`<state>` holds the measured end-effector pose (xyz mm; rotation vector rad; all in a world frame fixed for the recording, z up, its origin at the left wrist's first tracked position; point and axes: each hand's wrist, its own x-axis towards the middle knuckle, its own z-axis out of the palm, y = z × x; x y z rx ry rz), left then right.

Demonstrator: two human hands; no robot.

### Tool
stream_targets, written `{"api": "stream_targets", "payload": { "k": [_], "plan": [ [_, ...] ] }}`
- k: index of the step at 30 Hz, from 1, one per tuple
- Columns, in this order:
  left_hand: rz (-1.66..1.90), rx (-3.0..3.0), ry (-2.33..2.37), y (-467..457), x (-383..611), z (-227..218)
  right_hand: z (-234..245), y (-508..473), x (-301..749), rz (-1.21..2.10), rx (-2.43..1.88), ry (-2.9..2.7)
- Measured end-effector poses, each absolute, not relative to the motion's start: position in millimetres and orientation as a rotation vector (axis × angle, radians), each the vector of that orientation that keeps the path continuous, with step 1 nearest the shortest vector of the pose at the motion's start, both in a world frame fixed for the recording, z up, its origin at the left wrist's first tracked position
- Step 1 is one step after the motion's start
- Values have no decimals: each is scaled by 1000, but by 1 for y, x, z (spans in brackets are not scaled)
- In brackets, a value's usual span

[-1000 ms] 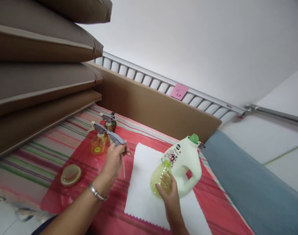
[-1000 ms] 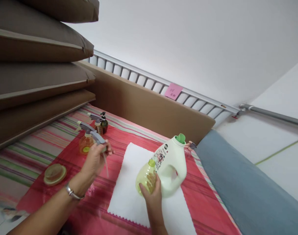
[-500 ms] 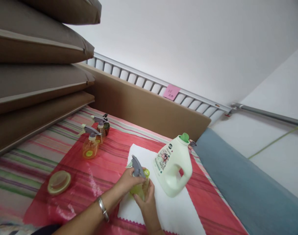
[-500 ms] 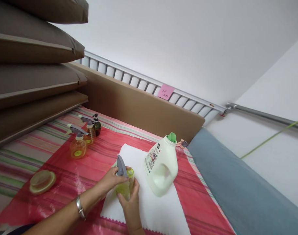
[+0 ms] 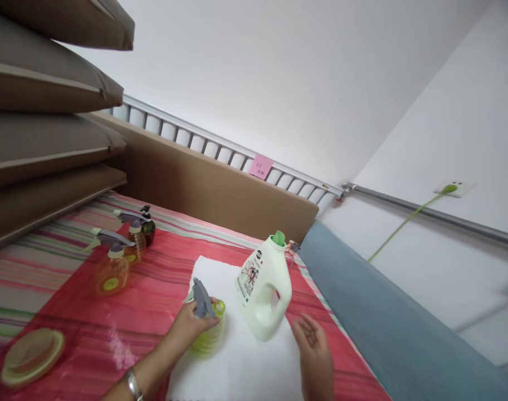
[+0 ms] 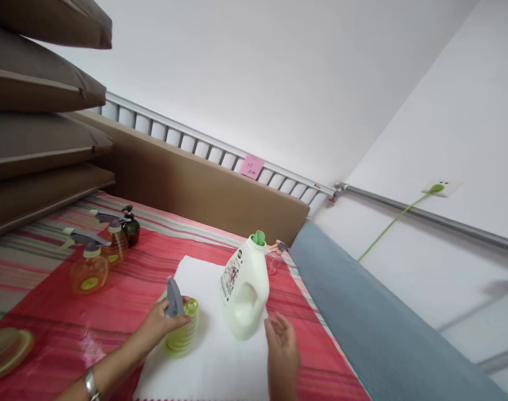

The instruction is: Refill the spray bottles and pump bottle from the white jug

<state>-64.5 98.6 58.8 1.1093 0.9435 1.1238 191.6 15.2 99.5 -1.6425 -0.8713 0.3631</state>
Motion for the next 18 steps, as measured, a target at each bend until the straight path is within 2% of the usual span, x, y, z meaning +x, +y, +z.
{"api": "stream_targets", "payload": {
  "k": [6, 11, 18],
  "plan": [
    [1144, 1119, 964, 97, -63, 55, 103, 64, 186, 487, -1687, -944],
    [1107, 1146, 955, 95, -65, 60, 108, 89, 180, 372, -1803, -962],
    [1103, 1051, 909, 96, -69, 61, 178, 54, 201, 268, -2005, -1202]
  ]
}}
